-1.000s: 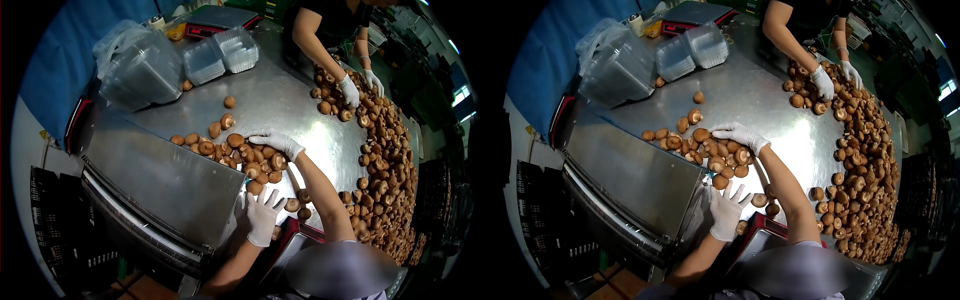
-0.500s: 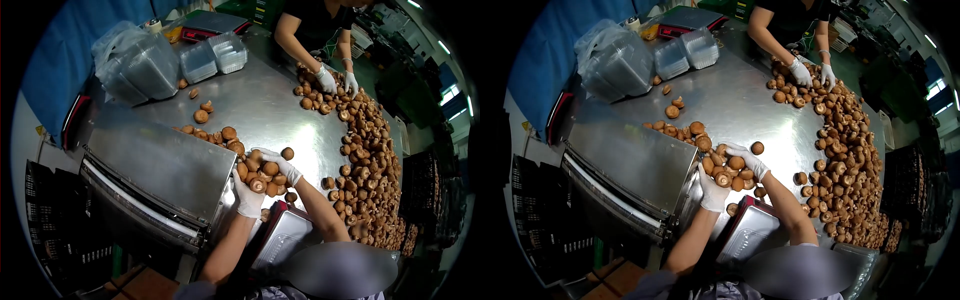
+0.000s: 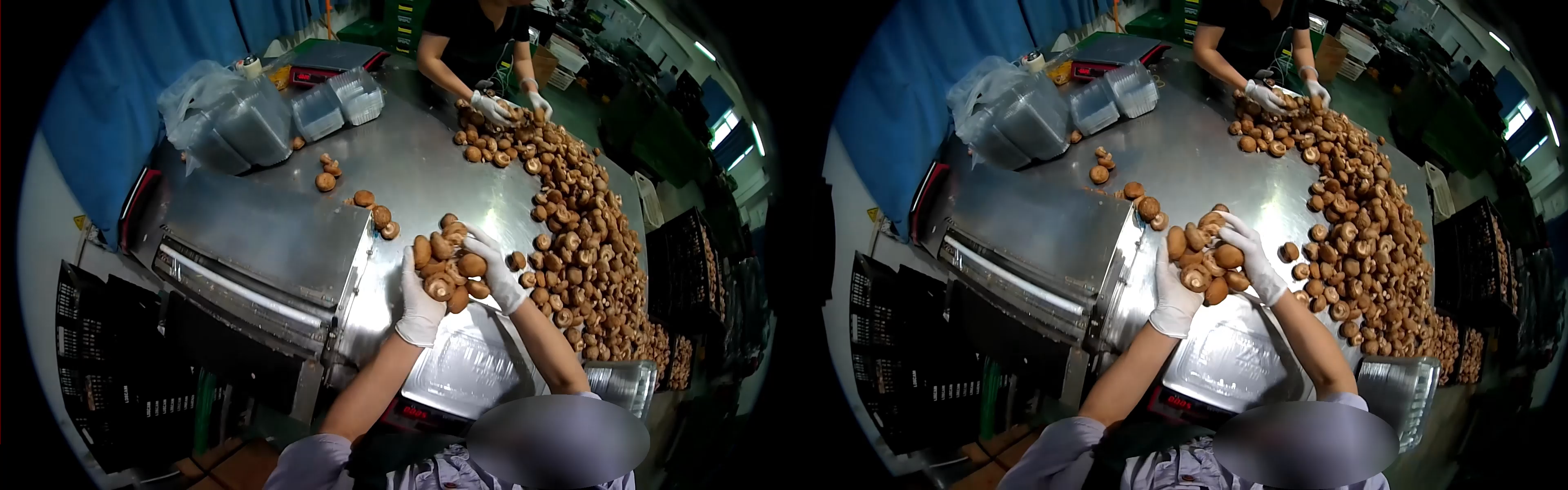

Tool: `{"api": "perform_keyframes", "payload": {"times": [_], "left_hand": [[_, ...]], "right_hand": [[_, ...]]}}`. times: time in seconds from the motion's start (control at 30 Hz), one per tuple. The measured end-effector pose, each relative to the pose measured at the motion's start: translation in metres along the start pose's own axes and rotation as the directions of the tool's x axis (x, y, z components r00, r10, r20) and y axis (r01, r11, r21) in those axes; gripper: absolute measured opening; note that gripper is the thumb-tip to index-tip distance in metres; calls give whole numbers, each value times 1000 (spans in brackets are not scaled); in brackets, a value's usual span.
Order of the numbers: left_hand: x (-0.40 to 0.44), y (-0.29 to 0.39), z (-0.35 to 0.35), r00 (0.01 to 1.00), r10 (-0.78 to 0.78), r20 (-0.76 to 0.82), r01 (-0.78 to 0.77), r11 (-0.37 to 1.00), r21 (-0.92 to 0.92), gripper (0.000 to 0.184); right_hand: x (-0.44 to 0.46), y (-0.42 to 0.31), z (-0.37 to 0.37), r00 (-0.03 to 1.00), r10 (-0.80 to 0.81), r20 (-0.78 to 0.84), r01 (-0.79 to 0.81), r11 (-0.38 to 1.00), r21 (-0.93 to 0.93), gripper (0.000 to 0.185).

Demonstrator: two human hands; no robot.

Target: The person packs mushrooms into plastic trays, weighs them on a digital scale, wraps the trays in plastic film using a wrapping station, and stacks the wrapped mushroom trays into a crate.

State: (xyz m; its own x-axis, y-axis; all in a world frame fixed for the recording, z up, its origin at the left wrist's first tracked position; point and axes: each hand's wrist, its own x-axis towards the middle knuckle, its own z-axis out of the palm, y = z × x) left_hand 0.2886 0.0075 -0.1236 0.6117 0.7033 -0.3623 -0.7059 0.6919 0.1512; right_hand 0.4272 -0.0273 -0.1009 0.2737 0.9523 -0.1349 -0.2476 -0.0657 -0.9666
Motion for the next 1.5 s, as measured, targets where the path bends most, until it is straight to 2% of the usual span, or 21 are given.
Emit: {"api": "perform_keyframes", "payload": {"times": [0.07,0.23,0.37,0.43,0.5,0.53,0.57,0.63,0.67,0.73,0.77,0.83,0.87,0.9,0.97,1.07,1.1,1.23,1.33,1.43,1.5], "left_hand": [[-28,-11,10,997,-57,-45,59,997,43,60],[-90,-45,5,972,-161,169,125,970,206,58],[-100,-78,-36,993,-102,62,78,947,311,54],[-111,-86,-41,995,47,85,-84,851,518,49],[-126,-78,-28,976,55,211,-187,709,680,53],[-131,-72,-25,981,-4,195,-142,671,728,57],[-135,-70,-20,962,54,268,-246,599,762,61],[-140,-58,-19,977,-99,190,-101,569,816,60],[-136,-55,-28,975,-108,193,-100,561,822,60],[-126,-52,-45,870,-1,493,-492,65,868,51],[-127,-49,-47,871,-8,492,-491,62,869,51],[-131,-43,-44,833,-87,546,-552,-95,828,43],[-131,-42,-43,789,-81,609,-612,-184,769,43],[-131,-42,-44,790,-86,607,-611,-187,769,43],[-131,-42,-46,755,-121,644,-649,-272,710,46],[-135,-40,-33,766,-280,579,-642,-375,669,49],[-134,-42,-32,766,-287,576,-643,-375,668,49],[-132,-48,-38,780,-164,604,-623,-283,729,48],[-130,-41,-44,856,-71,512,-517,-73,853,36],[-136,-36,-46,875,-40,482,-484,-105,869,33],[-135,-37,-53,825,-9,565,-558,-169,812,31]], "right_hand": [[-46,-20,10,994,-39,-107,38,999,-8,44],[-133,-5,1,956,-44,-291,60,997,45,44],[-180,8,9,896,-30,-444,125,974,186,39],[-190,27,5,870,-54,-491,174,964,203,37],[-197,43,-2,866,-70,-496,192,961,199,34],[-201,45,-3,863,-88,-498,199,964,174,34],[-205,47,-2,860,-107,-498,207,967,151,35],[-215,48,-7,862,-107,-496,190,974,120,36],[-220,54,-13,872,-141,-469,147,989,-24,36],[-232,59,-20,875,-174,-452,73,970,-232,38],[-239,59,-22,872,-173,-458,73,971,-227,38],[-252,56,-27,815,-357,-456,6,793,-610,38],[-259,48,-26,810,-335,-481,-65,764,-642,37],[-262,51,-30,808,-333,-485,-66,767,-638,37],[-268,56,-37,771,-579,-267,84,507,-858,37],[-271,55,-29,792,-565,-232,66,458,-887,43],[-272,55,-27,795,-572,-201,68,413,-908,44],[-274,63,-30,757,-594,-273,88,506,-858,44],[-277,62,-28,739,-601,-304,86,531,-843,40],[-276,56,-22,730,-594,-337,89,572,-815,38],[-270,53,-22,728,-593,-344,100,588,-803,37]]}}
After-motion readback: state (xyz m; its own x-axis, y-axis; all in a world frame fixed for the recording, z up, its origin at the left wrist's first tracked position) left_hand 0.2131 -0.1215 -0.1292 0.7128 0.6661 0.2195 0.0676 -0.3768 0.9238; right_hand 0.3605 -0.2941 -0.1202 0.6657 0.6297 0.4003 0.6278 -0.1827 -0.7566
